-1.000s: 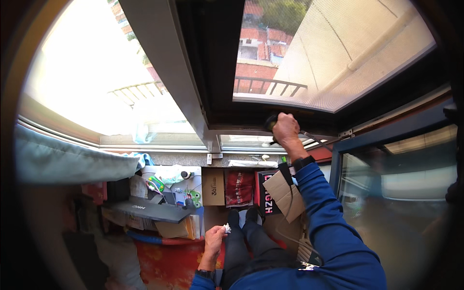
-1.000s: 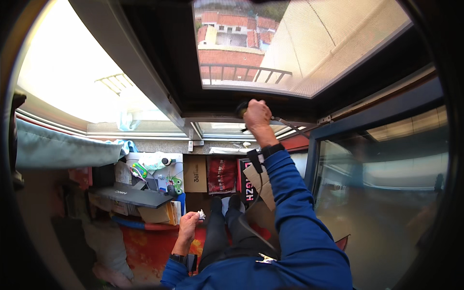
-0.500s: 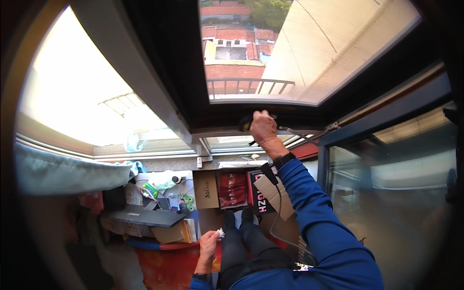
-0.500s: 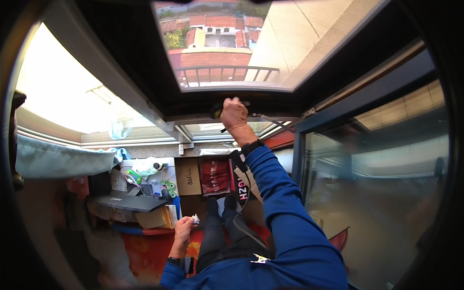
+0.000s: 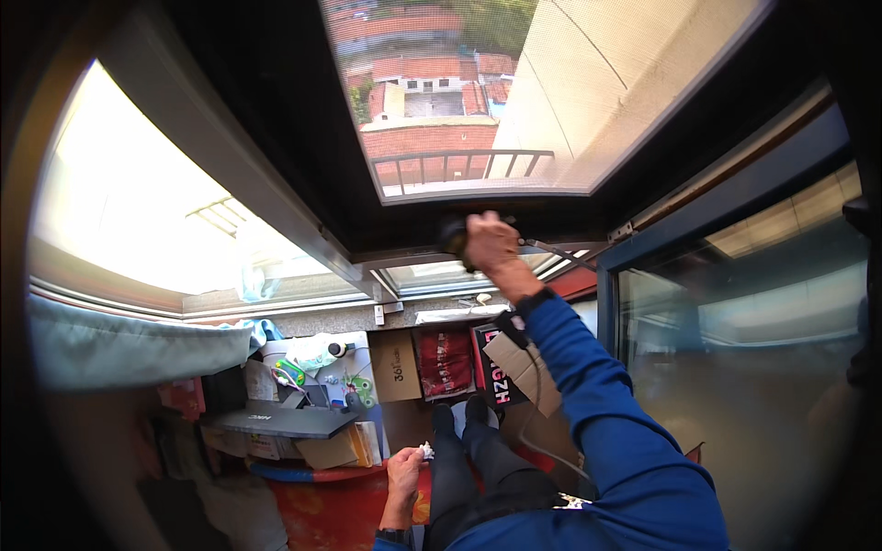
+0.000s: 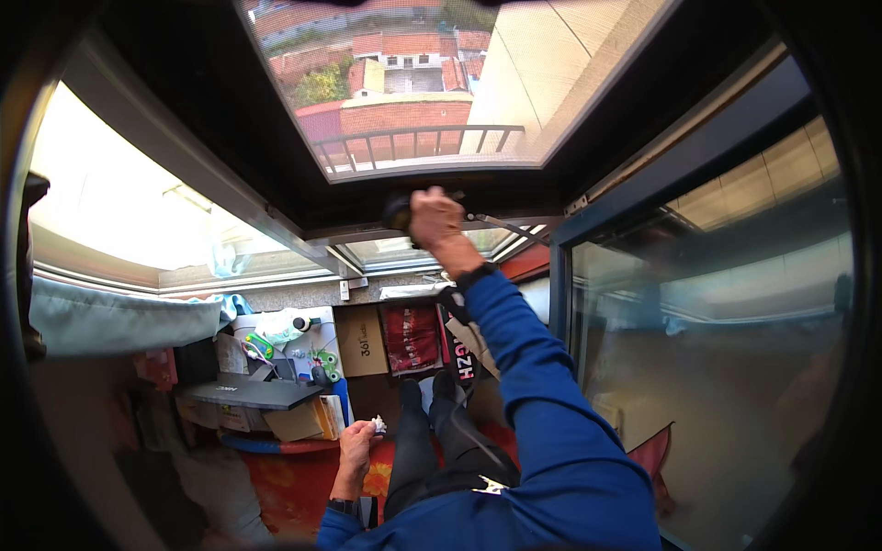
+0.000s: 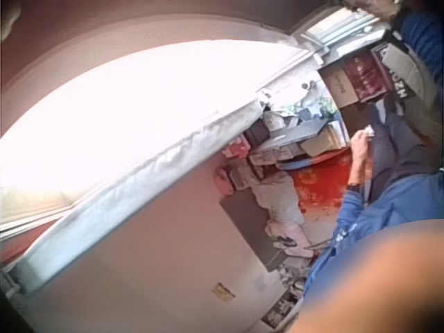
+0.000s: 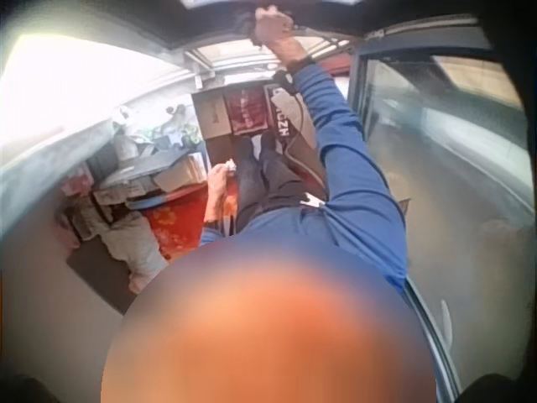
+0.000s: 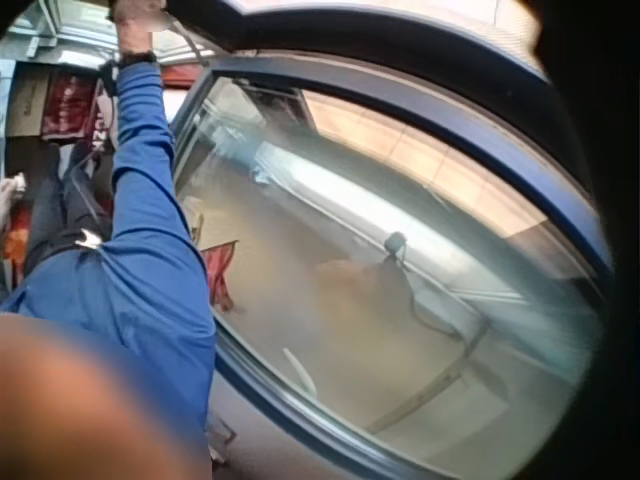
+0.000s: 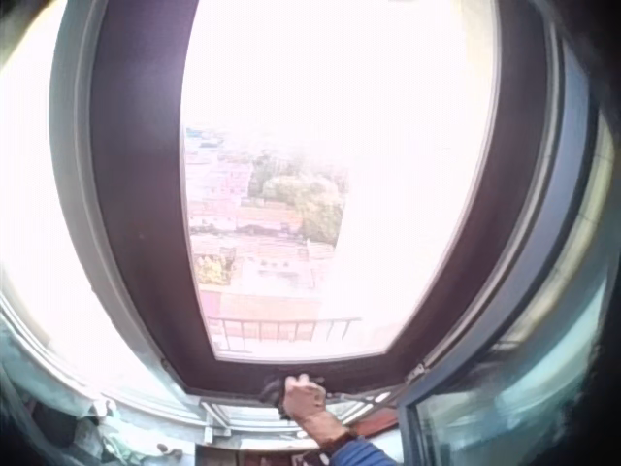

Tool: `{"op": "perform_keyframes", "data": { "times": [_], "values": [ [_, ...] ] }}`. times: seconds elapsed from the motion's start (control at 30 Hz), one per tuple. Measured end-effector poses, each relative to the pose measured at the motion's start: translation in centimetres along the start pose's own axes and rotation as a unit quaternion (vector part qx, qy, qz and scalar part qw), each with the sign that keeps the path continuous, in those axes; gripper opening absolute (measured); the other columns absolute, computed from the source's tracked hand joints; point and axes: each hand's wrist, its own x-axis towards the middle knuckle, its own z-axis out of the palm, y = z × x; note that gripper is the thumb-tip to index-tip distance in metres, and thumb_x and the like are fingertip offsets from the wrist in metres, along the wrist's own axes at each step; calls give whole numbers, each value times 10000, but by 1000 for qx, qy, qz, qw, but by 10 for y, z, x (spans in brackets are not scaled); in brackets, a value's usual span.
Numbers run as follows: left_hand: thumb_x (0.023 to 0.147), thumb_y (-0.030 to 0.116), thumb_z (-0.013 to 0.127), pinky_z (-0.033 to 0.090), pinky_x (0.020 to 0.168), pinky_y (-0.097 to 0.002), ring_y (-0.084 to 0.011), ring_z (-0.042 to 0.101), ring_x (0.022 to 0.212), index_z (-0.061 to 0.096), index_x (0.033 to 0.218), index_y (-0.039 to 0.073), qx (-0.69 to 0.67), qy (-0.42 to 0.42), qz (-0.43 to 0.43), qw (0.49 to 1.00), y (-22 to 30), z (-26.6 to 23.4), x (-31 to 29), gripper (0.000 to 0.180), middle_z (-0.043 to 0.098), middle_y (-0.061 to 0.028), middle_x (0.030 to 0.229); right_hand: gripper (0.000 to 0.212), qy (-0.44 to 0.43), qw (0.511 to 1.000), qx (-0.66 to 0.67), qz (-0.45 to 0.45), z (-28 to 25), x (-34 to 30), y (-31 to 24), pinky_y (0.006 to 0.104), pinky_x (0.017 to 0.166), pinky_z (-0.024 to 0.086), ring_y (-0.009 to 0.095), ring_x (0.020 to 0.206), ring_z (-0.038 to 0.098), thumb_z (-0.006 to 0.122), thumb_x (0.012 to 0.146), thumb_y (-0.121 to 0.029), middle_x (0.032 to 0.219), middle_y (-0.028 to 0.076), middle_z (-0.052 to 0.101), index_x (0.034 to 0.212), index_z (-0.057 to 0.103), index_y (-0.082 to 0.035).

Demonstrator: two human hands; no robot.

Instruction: The person sits on the floor and uses a screwdriver to tighten screws on the window frame. They then wipe the frame with a cloth and continue adjusting screws.

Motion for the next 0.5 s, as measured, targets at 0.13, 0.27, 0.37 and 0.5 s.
{"op": "perform_keyframes", "data": {
  "times": [0.13,0.27,0.37,0.5],
  "values": [
    [950,138,655,550,740,-273,-133,662,813,706,967,-11,-56,-2,35,998,-8,-9,-3,158,708,-50,914,146,7,999,-9,47,9,2,7,438,642,584,353,758,705,650,831,-191,855,192,640,839,644,-46],
    [950,146,653,551,731,-271,-129,659,805,700,958,-2,-20,16,10,1000,-11,-11,-4,156,704,-45,911,108,55,998,-1,21,26,6,-19,390,627,590,335,732,704,621,774,-101,856,198,632,847,636,-22],
    [953,161,645,555,720,-280,-129,654,786,689,942,6,10,15,-22,1000,-2,-6,-2,162,696,-43,894,86,46,999,-1,5,17,-3,6,418,600,584,336,683,694,615,778,-99,845,192,624,839,629,-41],
    [956,148,652,522,727,-250,-108,641,788,710,971,-9,3,-14,35,999,7,2,4,168,704,-35,890,125,65,996,22,62,14,-6,12,401,544,575,319,666,695,648,779,-162,833,164,622,833,607,-57]
  ]
}}
